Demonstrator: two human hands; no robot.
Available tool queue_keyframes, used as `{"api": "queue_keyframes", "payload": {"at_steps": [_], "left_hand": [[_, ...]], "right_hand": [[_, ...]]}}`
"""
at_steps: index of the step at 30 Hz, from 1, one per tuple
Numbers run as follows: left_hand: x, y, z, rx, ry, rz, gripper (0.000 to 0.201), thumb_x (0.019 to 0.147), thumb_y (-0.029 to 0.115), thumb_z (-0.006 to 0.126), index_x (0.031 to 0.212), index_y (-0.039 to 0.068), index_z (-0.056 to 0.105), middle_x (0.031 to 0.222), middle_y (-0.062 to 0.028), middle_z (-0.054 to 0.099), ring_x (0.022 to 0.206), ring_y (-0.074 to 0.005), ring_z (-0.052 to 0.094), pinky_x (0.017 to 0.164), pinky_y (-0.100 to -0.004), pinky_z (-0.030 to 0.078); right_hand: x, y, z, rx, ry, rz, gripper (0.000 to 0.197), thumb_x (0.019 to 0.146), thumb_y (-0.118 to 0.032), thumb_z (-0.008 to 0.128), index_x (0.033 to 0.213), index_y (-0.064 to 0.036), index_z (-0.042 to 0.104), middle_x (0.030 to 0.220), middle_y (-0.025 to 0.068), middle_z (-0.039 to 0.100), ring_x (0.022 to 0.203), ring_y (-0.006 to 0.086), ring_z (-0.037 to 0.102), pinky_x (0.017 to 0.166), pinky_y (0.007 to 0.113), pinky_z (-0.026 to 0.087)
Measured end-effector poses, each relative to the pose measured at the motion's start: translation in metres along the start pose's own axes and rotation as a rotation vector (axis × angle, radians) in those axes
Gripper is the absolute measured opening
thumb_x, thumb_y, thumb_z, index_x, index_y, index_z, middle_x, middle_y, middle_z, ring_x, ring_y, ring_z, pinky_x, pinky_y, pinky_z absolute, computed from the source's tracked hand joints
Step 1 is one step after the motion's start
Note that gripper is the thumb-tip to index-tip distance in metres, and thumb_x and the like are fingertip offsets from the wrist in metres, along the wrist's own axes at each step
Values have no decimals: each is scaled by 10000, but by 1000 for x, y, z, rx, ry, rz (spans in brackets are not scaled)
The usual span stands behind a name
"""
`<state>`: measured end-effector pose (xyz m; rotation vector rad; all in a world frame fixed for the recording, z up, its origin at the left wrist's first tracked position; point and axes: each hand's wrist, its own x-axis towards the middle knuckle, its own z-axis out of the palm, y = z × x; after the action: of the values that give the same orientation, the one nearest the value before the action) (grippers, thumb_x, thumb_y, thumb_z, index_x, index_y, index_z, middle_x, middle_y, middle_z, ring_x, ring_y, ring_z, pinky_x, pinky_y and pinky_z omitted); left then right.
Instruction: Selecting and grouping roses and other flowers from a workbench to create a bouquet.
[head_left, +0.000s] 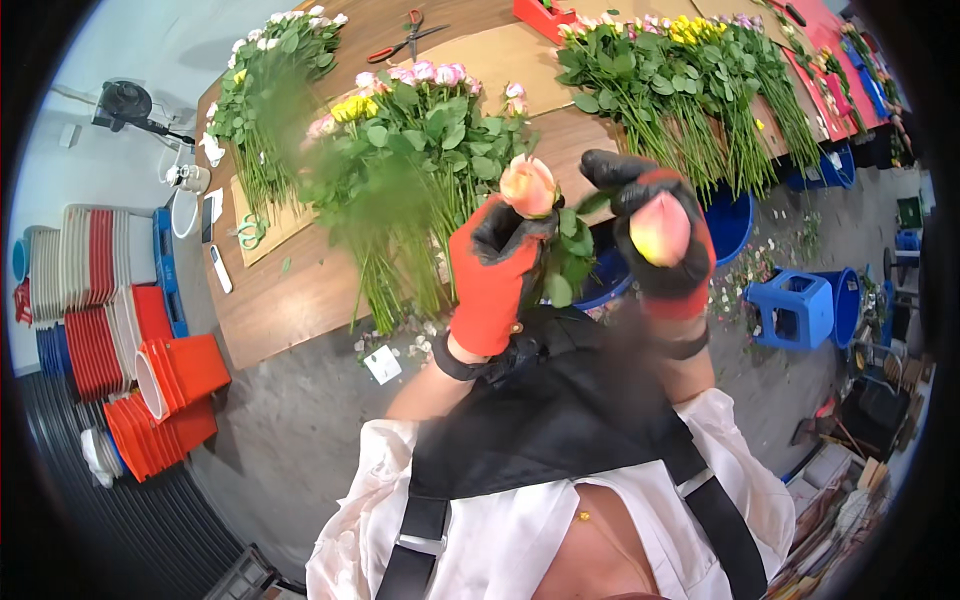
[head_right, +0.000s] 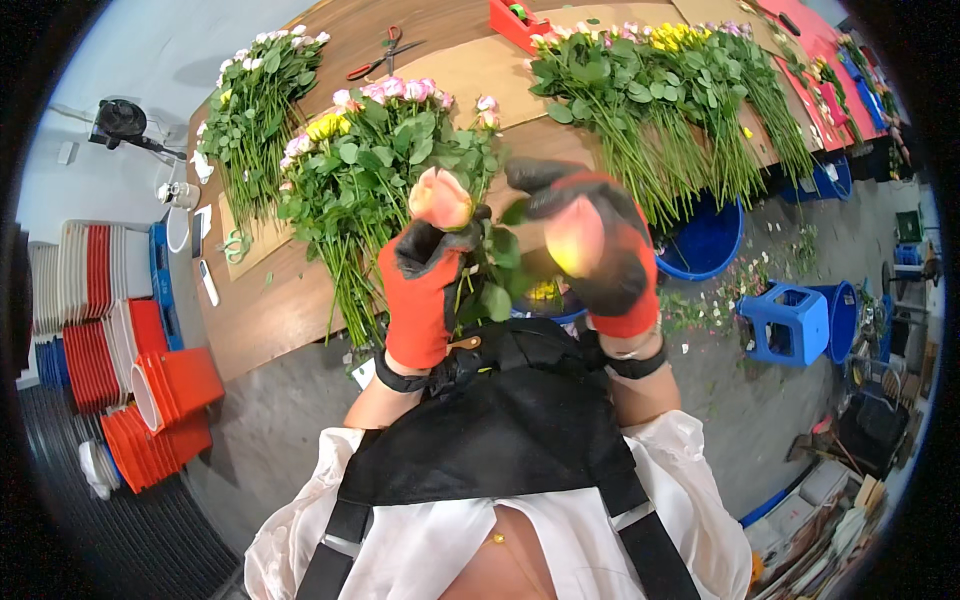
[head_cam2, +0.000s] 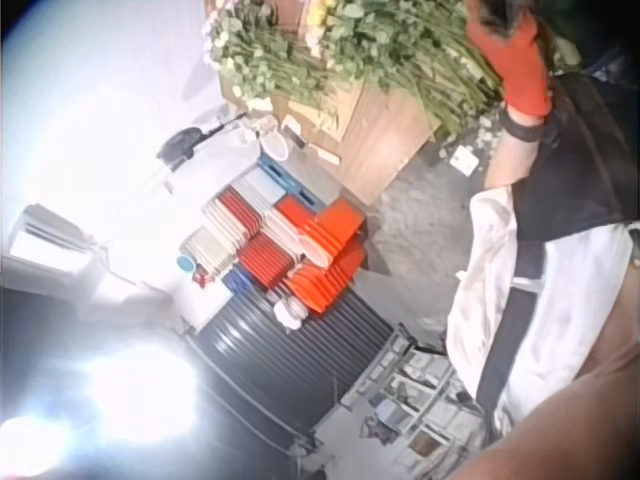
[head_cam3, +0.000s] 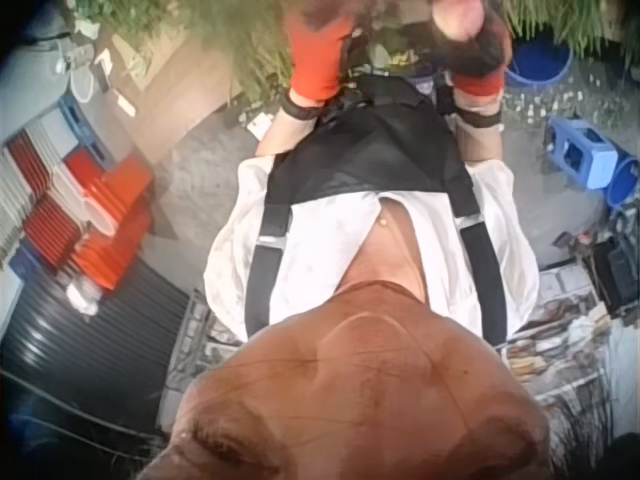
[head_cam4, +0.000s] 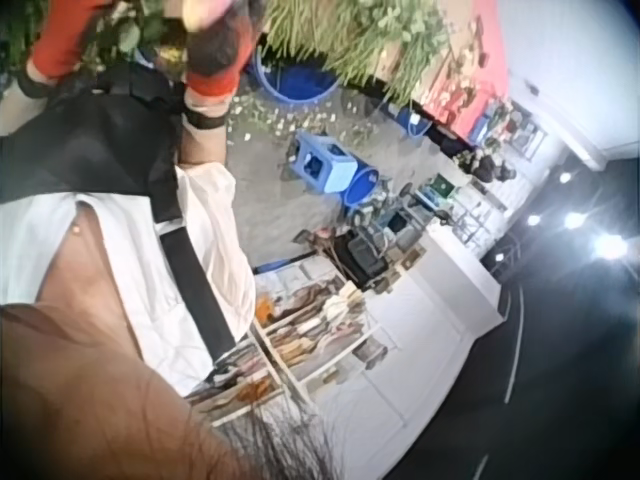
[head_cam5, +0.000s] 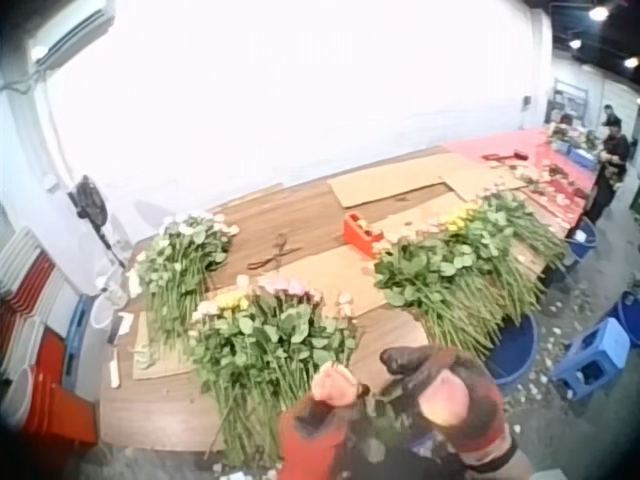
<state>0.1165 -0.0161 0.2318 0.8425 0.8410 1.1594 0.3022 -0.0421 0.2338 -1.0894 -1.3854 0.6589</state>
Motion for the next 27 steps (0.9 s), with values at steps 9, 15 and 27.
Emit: {"api": "queue_keyframes", "payload": {"at_steps": [9, 15, 27], "left_hand": [[4, 4, -5, 543, 117, 414, 215, 773, -24, 710, 979, -27, 648, 904, -61, 628, 782, -141, 601, 723, -267, 484], [1, 2, -6, 434, 128, 329, 203, 777, 20, 747, 934, -28, 628, 878, -63, 607, 754, -137, 591, 700, -268, 478], [-7, 3, 4, 613, 102, 462, 217, 726, 24, 758, 908, -18, 648, 843, -79, 599, 692, -170, 579, 643, -284, 466]], "right_hand": [[9, -43, 12, 174, 114, 112, 303, 788, 33, 601, 1089, 35, 639, 1223, 134, 592, 1069, 217, 599, 937, 334, 464], [10, -50, 23, 89, 184, 141, 298, 766, 30, 651, 1062, -4, 663, 1148, 115, 620, 1059, 212, 602, 887, 332, 493], [16, -36, 44, -402, 187, -128, 269, 684, -111, 813, 919, -73, 687, 1008, 65, 674, 1025, 299, 590, 977, 431, 405]]}}
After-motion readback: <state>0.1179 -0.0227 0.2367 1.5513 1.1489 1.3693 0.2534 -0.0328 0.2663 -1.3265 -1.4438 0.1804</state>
